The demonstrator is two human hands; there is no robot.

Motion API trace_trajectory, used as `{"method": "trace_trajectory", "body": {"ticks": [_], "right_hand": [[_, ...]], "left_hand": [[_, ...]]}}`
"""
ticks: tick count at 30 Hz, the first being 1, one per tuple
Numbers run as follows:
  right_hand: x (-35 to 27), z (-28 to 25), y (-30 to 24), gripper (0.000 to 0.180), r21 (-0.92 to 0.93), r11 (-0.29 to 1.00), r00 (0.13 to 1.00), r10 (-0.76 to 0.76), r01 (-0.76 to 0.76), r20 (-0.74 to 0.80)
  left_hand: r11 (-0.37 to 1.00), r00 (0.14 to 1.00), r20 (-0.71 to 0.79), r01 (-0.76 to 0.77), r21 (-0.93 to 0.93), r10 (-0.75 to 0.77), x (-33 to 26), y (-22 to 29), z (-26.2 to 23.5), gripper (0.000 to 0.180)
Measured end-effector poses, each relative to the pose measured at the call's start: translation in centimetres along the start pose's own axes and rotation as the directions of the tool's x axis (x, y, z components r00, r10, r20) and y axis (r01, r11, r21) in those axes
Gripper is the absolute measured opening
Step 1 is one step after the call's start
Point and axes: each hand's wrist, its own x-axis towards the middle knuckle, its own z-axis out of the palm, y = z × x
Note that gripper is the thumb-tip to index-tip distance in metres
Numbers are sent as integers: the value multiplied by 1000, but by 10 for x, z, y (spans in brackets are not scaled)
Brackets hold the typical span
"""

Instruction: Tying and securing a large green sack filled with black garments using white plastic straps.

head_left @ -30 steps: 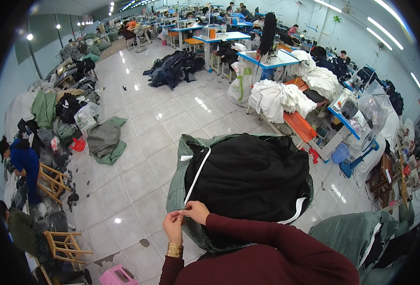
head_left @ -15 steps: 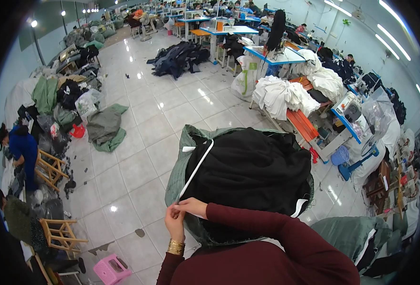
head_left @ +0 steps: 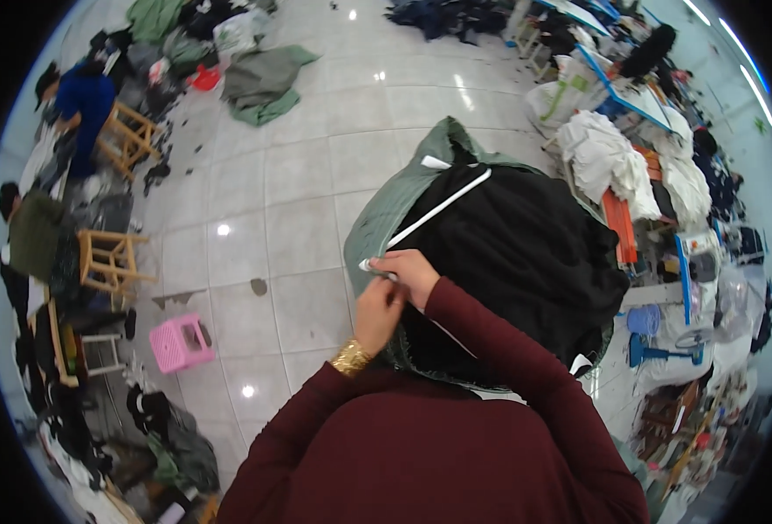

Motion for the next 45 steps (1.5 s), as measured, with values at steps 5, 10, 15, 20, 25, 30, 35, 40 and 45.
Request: {"method": "trace_trajectory", "body": {"ticks": [5,10,15,20,25,30,35,40,45], "right_hand": [[-7,8,-4,13,85,992,991,86,-95,107],[-11,-5,-4,17,185,982,991,10,-34,132],[5,7,22,19,-63,983,984,-172,170,-34],[2,3,23,23,-868,335,667,-745,366,-7],[-2,3,14,22,-898,358,761,-648,256,-42],[-11,10,10,15,-989,-38,594,-796,145,118],[-16,12,0,12,-974,-211,614,-759,84,217],[-14,12,0,10,-981,-172,647,-739,88,187],[-13,4,-1,8,-981,-137,681,-706,140,196]], "left_hand": [[996,998,32,51,-67,-49,1,-9,-4,15],[788,919,50,362,-499,-391,-2,-6,-21,18],[767,884,83,443,-465,-460,6,-35,-34,18],[643,842,161,504,-577,-515,16,-24,-28,17],[913,957,-7,273,-302,-288,22,-42,-24,14],[995,993,-93,-64,78,71,31,-42,-20,15],[409,745,336,618,-671,-576,34,-34,-27,15],[546,792,365,605,-580,-490,30,-35,-37,14],[740,842,405,519,-427,-357,36,-37,-47,11]]}}
